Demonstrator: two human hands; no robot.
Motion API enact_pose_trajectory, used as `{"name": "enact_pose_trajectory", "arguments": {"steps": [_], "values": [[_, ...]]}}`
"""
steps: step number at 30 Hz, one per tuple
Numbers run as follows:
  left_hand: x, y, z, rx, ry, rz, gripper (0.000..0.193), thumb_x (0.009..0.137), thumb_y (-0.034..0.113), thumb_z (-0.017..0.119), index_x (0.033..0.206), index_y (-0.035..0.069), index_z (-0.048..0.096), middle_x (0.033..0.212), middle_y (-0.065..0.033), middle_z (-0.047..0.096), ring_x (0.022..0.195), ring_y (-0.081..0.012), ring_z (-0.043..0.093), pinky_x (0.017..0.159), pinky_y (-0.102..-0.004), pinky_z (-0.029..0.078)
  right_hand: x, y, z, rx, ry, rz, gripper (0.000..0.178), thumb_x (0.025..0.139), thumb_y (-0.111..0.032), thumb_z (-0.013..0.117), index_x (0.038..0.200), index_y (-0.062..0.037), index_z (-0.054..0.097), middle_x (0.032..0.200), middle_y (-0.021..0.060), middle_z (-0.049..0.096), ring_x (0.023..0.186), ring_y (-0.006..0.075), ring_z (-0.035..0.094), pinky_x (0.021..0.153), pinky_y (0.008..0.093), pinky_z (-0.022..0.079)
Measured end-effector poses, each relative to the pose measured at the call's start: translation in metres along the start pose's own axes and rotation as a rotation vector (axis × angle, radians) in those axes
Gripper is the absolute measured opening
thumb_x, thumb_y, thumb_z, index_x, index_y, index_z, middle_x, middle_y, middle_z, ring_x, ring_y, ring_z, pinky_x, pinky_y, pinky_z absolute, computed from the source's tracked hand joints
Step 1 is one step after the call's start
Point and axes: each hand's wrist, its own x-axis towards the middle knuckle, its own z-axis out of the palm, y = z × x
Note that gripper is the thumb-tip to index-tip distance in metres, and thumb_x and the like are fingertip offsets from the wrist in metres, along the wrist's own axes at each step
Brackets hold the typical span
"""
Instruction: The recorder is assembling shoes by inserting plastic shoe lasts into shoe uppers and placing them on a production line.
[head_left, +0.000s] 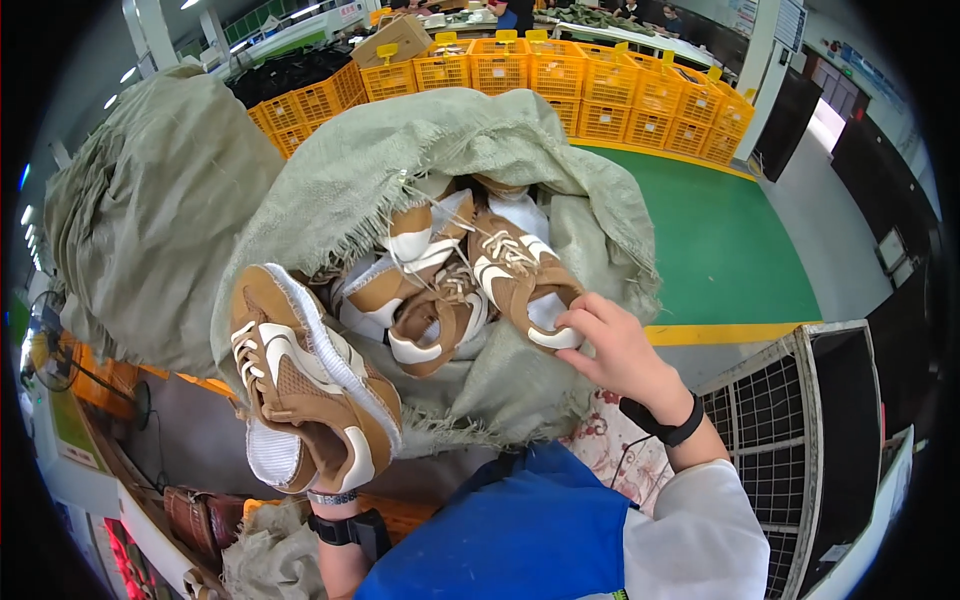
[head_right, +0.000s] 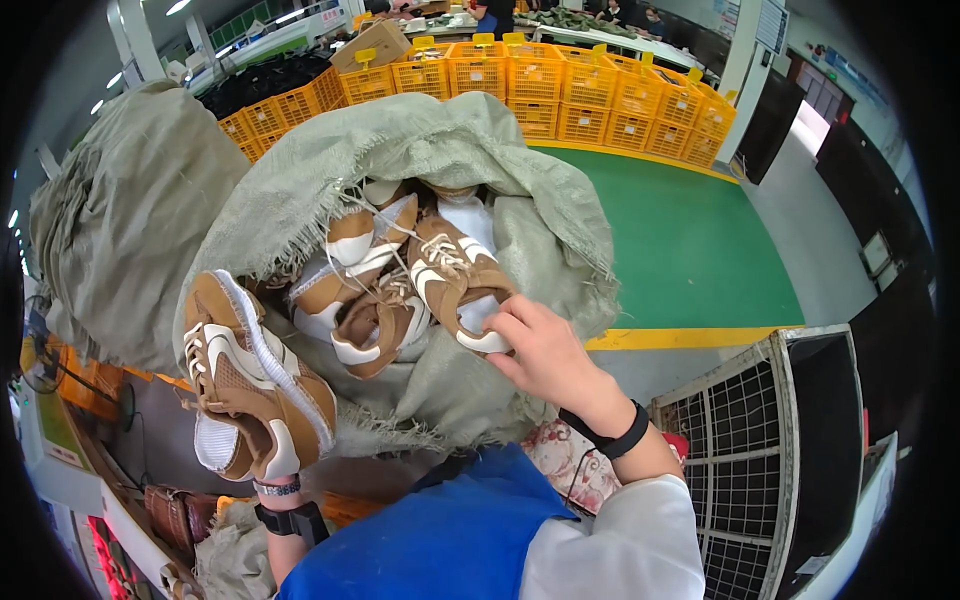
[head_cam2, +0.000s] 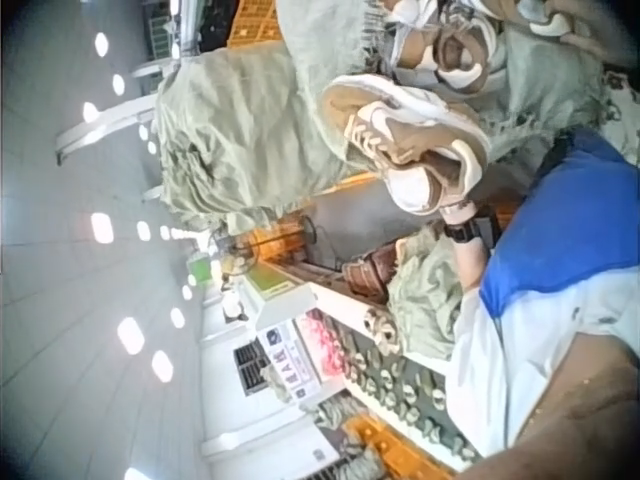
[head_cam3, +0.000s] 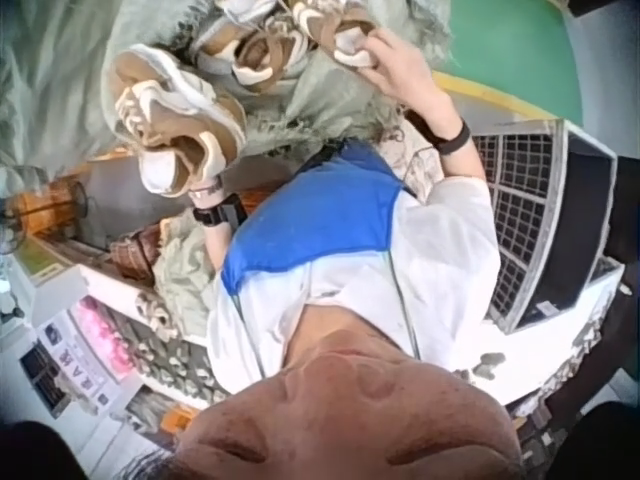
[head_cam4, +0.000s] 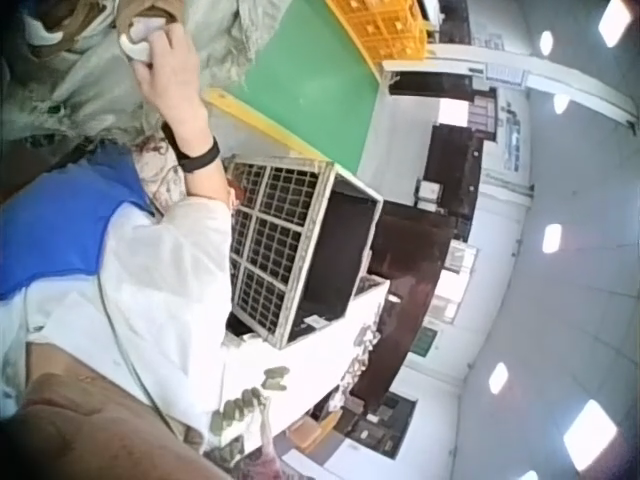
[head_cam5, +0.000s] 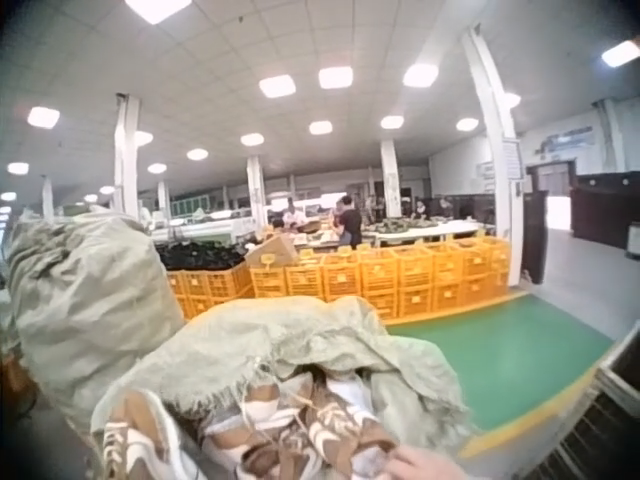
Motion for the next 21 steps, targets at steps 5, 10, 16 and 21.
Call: {"name": "enact_pose_trajectory", "arguments": {"steps": [5, 10, 16, 21], "values": [[-0.092, -0.006, -0.023, -0.075, 0.037, -0.029, 0.057, 0.085, 0.025, 0.058, 0.131, 0.002, 0.034, 0.128, -0.0118, 0.044, 0.115, -0.0284, 0.044, 0.1, -0.0383, 0.035, -0.037, -0.031, -0.02, -0.125, 0.022, -0.013, 0.031, 0.064, -0.006, 0.069, 0.091, -0.0089, 0.054, 0.09, 0.0076, 0.05, 0.08, 0.0269, 0.053, 0.065, 0.0367, 0.045], [-0.152, 0.011, -0.033, -0.116, 0.126, -0.083, 0.058, 0.084, 0.026, 0.058, 0.131, 0.002, 0.034, 0.129, -0.0118, 0.043, 0.115, -0.0287, 0.044, 0.1, -0.0387, 0.034, -0.061, -0.061, -0.022, -0.1, 0.068, -0.109, 0.027, 0.063, -0.003, 0.066, 0.087, -0.0083, 0.054, 0.088, 0.0069, 0.049, 0.077, 0.0258, 0.051, 0.063, 0.0355, 0.044], [-0.225, 0.022, -0.082, -0.074, 0.336, -0.146, 0.059, 0.084, 0.026, 0.058, 0.132, 0.002, 0.033, 0.129, -0.0118, 0.043, 0.116, -0.0291, 0.043, 0.101, -0.0392, 0.034, -0.052, -0.072, -0.019, -0.094, 0.068, -0.314, 0.021, 0.065, -0.001, 0.062, 0.083, -0.0076, 0.055, 0.085, 0.0065, 0.047, 0.071, 0.0236, 0.048, 0.06, 0.0333, 0.042], [-0.293, 0.03, -0.119, -0.02, 0.531, -0.155, 0.06, 0.084, 0.026, 0.059, 0.132, 0.003, 0.033, 0.13, -0.0119, 0.042, 0.117, -0.0294, 0.043, 0.101, -0.0396, 0.034, -0.042, -0.063, -0.007, -0.057, 0.071, -0.441, 0.016, 0.067, -0.002, 0.059, 0.081, -0.008, 0.054, 0.082, 0.0052, 0.047, 0.071, 0.0224, 0.048, 0.059, 0.0323, 0.042]]}}
